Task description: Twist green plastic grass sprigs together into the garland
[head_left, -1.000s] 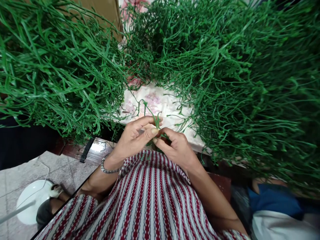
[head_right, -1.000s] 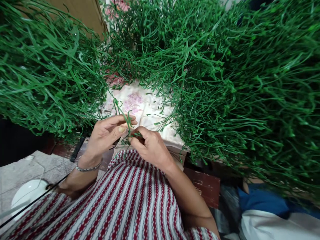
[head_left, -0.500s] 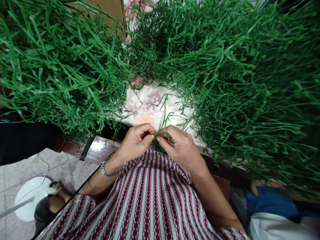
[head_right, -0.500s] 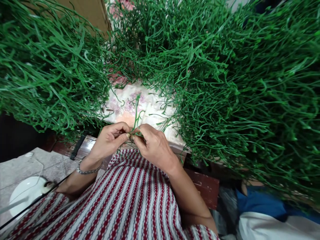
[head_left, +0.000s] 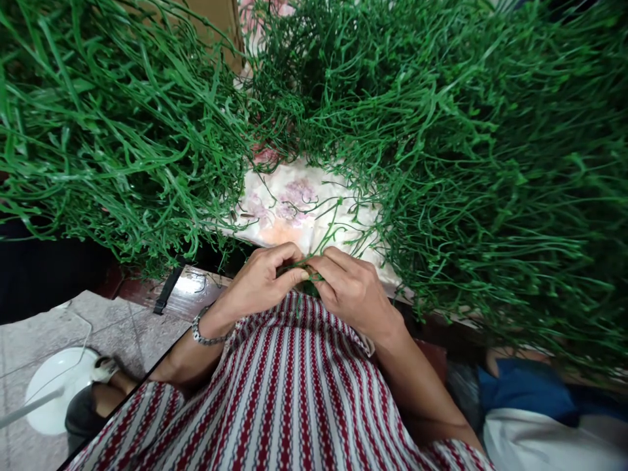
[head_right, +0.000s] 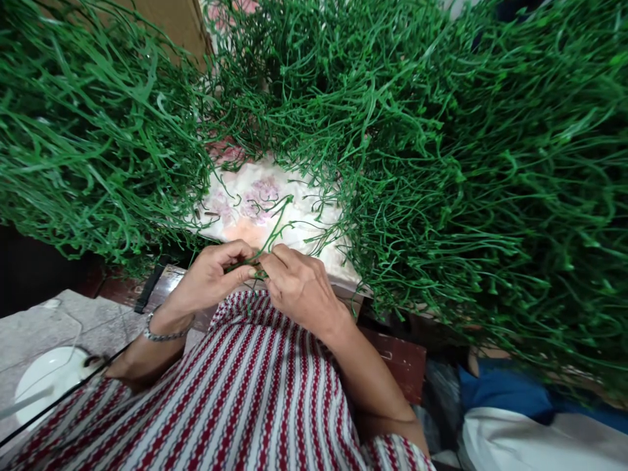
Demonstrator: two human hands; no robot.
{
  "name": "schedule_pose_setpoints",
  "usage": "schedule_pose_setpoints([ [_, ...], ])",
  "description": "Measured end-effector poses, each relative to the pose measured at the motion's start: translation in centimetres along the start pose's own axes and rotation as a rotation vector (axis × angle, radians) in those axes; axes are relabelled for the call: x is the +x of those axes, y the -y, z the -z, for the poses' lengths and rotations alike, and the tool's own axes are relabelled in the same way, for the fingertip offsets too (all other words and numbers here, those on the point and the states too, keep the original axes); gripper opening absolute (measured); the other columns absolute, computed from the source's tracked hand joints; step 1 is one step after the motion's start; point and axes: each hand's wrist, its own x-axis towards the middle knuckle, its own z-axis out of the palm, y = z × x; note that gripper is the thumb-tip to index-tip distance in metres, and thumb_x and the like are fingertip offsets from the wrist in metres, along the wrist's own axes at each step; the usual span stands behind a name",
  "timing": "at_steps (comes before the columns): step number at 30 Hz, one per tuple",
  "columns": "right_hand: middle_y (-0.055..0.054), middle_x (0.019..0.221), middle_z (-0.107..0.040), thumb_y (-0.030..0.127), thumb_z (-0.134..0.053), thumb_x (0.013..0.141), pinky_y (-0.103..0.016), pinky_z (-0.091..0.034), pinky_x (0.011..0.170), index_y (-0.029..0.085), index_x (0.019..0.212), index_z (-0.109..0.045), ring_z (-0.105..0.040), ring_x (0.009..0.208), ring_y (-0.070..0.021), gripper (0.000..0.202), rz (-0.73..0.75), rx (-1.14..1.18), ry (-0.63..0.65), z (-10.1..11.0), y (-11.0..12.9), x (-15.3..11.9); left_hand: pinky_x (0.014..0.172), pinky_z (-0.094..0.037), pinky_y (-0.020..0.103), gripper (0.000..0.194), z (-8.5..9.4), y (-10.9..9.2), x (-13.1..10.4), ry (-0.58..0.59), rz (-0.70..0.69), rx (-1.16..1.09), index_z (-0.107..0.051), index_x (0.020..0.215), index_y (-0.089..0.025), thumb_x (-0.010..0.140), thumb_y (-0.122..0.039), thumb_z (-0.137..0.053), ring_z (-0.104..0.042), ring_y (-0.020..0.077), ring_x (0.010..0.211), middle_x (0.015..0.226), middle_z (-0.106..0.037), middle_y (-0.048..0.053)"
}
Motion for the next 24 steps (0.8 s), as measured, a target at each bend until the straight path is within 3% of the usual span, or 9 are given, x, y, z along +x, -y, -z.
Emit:
schedule_pose_setpoints([
  [4, -0.004, 0.075, -0.053, 0.010, -0.043, 0.083, -0.025, -0.041, 0.059, 0.014, 0.088, -0.061, -0.048, 0.065, -0.0131, 0.019, 0.016, -0.005, 0.021, -0.1, -0.1, 0.0, 0.061, -0.036, 0.021, 0.011, 0.6, 0.4, 0.0, 0.044, -0.079, 0.111, -0.054, 0.071, -0.015, 0.081, -0.019, -0.051, -0.046, 0.0094, 0.062, 0.065, -0.053, -0.002],
  [7, -0.005, 0.080, -0.052, 0.015, -0.045, 0.086, -0.025, -0.042, 0.062, 0.014, 0.095, -0.060, -0.050, 0.070, -0.0134, 0.017, -0.008, 0.119, 0.029, -0.5, -0.4, 0.0, 0.061, -0.039, 0.021, 0.016, 0.6, 0.7, -0.1, 0.040, -0.053, 0.000, -0.056, 0.070, -0.014, 0.083, -0.023, -0.051, -0.049, 0.0099, 0.061, 0.064, -0.055, -0.001],
  [11, -0.004, 0.079, -0.050, 0.031, -0.049, 0.088, -0.026, -0.042, 0.064, 0.013, 0.101, -0.058, -0.050, 0.071, -0.0133, 0.023, -0.045, 0.386, -0.016, -1.0, -0.6, 0.1, 0.059, -0.041, 0.020, 0.019, 0.0, 0.9, -0.3, -0.066, -0.025, -0.162, -0.058, 0.069, -0.014, 0.082, -0.026, -0.054, -0.051, 0.0100, 0.061, 0.065, -0.058, 0.000],
  [14, -0.002, 0.074, -0.047, 0.042, -0.057, 0.082, -0.025, -0.041, 0.061, 0.014, 0.089, -0.060, -0.048, 0.068, -0.0133, 0.029, -0.085, 0.436, -0.060, -1.3, -0.5, 0.2, 0.059, -0.041, 0.020, 0.018, -0.5, 0.9, -0.3, -0.116, -0.065, -0.120, -0.060, 0.068, -0.014, 0.081, -0.025, -0.055, -0.051, 0.0102, 0.061, 0.064, -0.058, 0.000],
  [16, -0.002, 0.073, -0.048, 0.041, -0.060, 0.080, -0.025, -0.041, 0.062, 0.014, 0.080, -0.059, -0.049, 0.070, -0.0138, 0.026, -0.105, 0.409, -0.059, -1.3, -0.3, 0.1, 0.059, -0.041, 0.020, 0.018, -0.6, 0.9, -0.3, -0.106, -0.085, -0.094, -0.060, 0.067, -0.014, 0.081, -0.023, -0.055, -0.052, 0.0103, 0.060, 0.063, -0.058, 0.001],
  [20, -0.003, 0.074, -0.053, 0.027, -0.056, 0.085, -0.024, -0.041, 0.064, 0.015, 0.081, -0.061, -0.051, 0.073, -0.0139, 0.014, -0.065, 0.382, -0.043, -1.2, -0.4, -0.1, 0.062, -0.043, 0.022, 0.017, -0.2, 0.9, -0.3, -0.056, -0.174, -0.058, -0.061, 0.068, -0.015, 0.082, -0.020, -0.054, -0.054, 0.0112, 0.061, 0.061, -0.058, 0.001],
  [24, 0.000, 0.063, -0.056, 0.022, -0.052, 0.087, -0.023, -0.039, 0.060, 0.017, 0.073, -0.062, -0.050, 0.064, -0.0120, 0.018, -0.006, 0.461, -0.035, -1.3, -0.6, -0.3, 0.061, -0.044, 0.022, 0.015, 0.4, 0.9, -0.5, -0.022, -0.278, 0.033, -0.063, 0.072, -0.016, 0.082, -0.018, -0.053, -0.057, 0.0119, 0.061, 0.062, -0.060, 0.001],
])
